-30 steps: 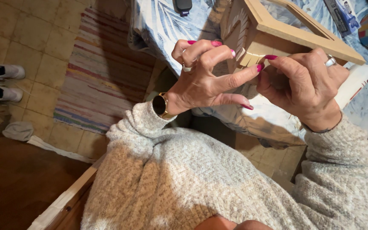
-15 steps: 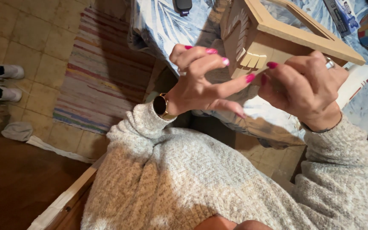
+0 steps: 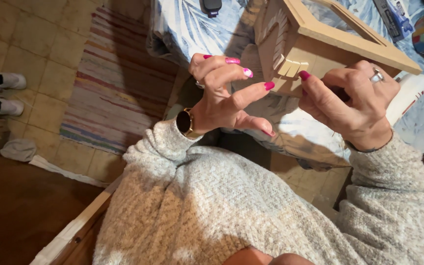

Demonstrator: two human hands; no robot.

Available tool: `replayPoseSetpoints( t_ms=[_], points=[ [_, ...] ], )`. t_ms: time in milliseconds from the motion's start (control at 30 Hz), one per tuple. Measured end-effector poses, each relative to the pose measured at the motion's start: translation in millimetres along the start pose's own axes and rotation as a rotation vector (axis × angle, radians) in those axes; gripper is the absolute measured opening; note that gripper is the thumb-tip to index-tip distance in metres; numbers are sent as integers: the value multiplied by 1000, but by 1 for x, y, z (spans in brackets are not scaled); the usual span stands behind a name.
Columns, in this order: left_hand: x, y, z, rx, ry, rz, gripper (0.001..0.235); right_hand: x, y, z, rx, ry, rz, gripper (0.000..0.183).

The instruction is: Gluing small rectangular wooden pieces onto the side of a wooden box.

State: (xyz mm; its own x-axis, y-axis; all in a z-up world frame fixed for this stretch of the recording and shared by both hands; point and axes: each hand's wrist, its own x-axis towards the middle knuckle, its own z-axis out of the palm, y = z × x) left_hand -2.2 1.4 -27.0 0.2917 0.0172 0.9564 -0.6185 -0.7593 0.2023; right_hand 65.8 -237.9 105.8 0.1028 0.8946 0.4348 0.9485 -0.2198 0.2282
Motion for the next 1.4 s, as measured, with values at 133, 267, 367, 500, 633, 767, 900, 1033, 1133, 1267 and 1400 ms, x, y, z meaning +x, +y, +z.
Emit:
replayPoseSetpoints(
  t_ms=[133, 267, 367, 500, 633, 767, 900, 1033, 1133, 1267, 1400],
  points=[
    [0, 0, 3, 5, 22, -12, 68, 10, -2, -3, -40, -1, -21, 50],
    [-1, -1, 3, 1, 5, -15, 69, 0, 1, -2, -34, -28, -23, 51],
    [-1, -1, 2, -8, 0, -18, 69, 1, 1, -1, -32, -24, -25, 52],
    [-2, 0, 2, -14, -6, -25, 69, 5, -1, -4, -43, -24, -19, 51],
    [0, 0, 0, -6, -20, -35, 69, 1, -1, -3, -46, -35, -10, 51],
    [-1, 0, 1, -2, -4, -34, 70, 4, 1, -1, -36, -15, -29, 50],
    [-1, -1, 1, -4, -9, -35, 70, 2, 1, -1, -38, -9, -30, 49],
    [-3, 0, 2, -13, 1, -46, 70, 6, 0, -1, -59, -5, -27, 49],
    [-2, -2, 2, -7, -3, -32, 70, 2, 0, -1, -52, -25, -17, 48],
    [-3, -2, 2, -9, 3, -39, 70, 6, 1, -3, -65, -30, -39, 48],
    [-3, -2, 2, -11, -4, -49, 69, 3, 0, 1, -67, -11, -17, 46]
  ],
)
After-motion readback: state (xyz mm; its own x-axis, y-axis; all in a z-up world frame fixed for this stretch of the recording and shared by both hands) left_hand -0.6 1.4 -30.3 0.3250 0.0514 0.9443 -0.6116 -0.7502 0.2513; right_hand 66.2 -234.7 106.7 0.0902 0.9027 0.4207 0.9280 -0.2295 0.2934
